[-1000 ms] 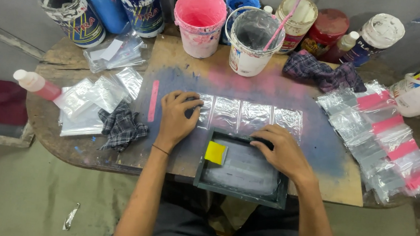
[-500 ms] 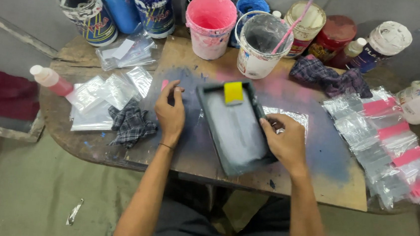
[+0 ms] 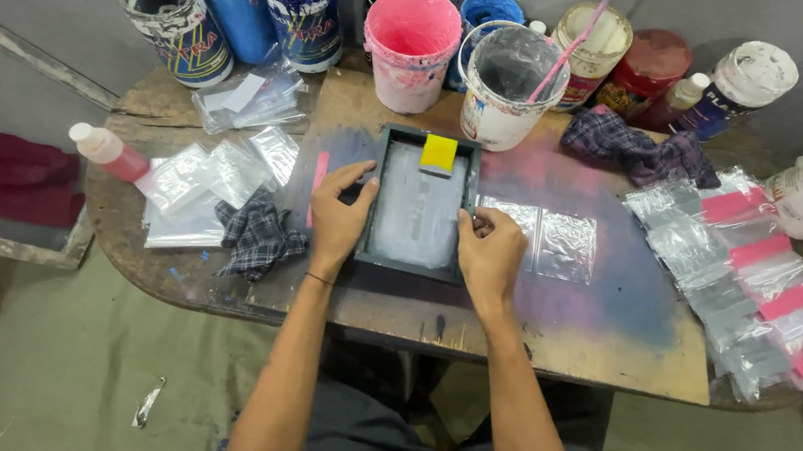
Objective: Applying emulsion or ink to a screen printing frame using a sponge and a brush on a workbench.
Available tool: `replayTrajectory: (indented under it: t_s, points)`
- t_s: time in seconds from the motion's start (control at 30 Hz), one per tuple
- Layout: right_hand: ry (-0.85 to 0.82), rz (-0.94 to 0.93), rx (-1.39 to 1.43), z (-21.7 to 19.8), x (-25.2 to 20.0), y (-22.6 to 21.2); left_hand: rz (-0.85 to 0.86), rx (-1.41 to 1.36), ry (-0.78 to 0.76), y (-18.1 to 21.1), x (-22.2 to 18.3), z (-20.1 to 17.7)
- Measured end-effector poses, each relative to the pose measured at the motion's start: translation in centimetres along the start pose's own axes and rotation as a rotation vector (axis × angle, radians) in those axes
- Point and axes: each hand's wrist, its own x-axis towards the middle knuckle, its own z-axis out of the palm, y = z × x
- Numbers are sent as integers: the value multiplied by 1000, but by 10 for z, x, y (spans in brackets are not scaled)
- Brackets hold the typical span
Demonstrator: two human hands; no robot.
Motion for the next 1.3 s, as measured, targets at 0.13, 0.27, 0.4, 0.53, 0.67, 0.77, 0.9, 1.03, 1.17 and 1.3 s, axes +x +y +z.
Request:
replayTrajectory:
  t_s: [0.13, 0.27, 0.4, 0.53, 0.67, 0.77, 0.9, 1.03, 1.17, 1.3]
  points:
    - [5, 9, -25, 8, 2, 9, -20, 13, 0, -5, 0, 0]
    - [-10, 10, -32, 8, 1, 7, -32, 30, -15, -4, 0, -1]
    - [-8, 22, -38, 9, -2, 3, -50, 38, -28, -2, 0, -1]
    - [-15, 24, -27, 11, 0, 4, -53, 62, -30, 0, 0, -1]
    - [-19, 17, -35, 11, -1, 4, -43, 80, -41, -4, 0, -1]
    - [-20, 28, -30, 12, -3, 1, -29, 76, -49, -4, 0, -1]
    - [-22, 37, -46, 13, -3, 4, -27, 95, -60, -4, 1, -1]
    - [-25, 60, -56, 13, -1, 2, -18, 101, -82, -3, 2, -4]
    - [-52, 67, -48, 11, 2, 7, -36, 102, -104, 0, 0, -5]
    - [-65, 78, -45, 14, 6, 14, -37, 116, -110, 1, 1, -6]
